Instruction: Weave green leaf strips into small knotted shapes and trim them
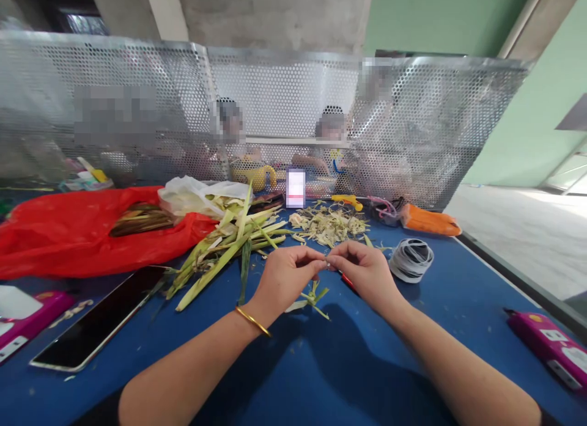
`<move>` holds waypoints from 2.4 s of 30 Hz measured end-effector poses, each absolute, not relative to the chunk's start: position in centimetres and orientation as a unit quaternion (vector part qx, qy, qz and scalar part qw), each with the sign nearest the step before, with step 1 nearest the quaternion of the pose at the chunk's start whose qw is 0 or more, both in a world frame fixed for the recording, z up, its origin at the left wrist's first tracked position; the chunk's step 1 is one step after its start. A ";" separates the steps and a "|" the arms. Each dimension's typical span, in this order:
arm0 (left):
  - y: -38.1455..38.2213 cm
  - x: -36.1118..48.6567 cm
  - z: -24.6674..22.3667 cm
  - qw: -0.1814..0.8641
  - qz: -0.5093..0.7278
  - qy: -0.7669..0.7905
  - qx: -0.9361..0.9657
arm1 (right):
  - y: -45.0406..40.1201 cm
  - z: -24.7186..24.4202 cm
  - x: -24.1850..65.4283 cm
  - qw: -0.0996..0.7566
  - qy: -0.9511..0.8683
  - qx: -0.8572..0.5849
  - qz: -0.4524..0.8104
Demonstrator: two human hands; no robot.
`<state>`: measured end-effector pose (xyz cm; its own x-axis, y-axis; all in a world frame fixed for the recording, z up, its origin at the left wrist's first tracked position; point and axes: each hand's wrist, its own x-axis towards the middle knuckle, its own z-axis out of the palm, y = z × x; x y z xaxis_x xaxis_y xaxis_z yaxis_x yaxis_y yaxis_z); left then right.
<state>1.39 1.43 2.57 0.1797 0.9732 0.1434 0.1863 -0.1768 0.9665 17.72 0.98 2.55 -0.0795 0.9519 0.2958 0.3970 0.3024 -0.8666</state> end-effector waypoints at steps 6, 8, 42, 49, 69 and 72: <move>2.9 2.2 3.6 0.512 0.428 0.432 0.607 | 1.5 3.0 18.4 0.502 -0.636 -0.500 0.306; 3.4 2.4 3.9 0.543 0.423 0.433 0.582 | 1.8 3.2 19.5 0.495 -0.646 -0.516 0.266; 6.1 1.5 1.2 0.642 0.504 0.446 0.369 | 1.9 2.4 22.5 0.375 -0.563 -0.498 0.543; 6.2 1.4 1.6 0.632 0.539 0.439 0.343 | 1.1 2.6 22.0 0.323 -0.669 -0.528 0.411; 6.1 1.9 1.1 0.652 0.544 0.415 0.327 | 1.0 1.8 21.1 0.269 -0.719 -0.561 0.311; 6.2 1.8 1.0 0.654 0.540 0.417 0.328 | 1.0 1.7 21.1 0.273 -0.716 -0.560 0.316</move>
<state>1.83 6.17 1.00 0.0696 0.9790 -0.1918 -0.4321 0.2029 0.8787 21.06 0.96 1.70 -0.2244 0.9738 0.0364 0.6285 0.1732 -0.7583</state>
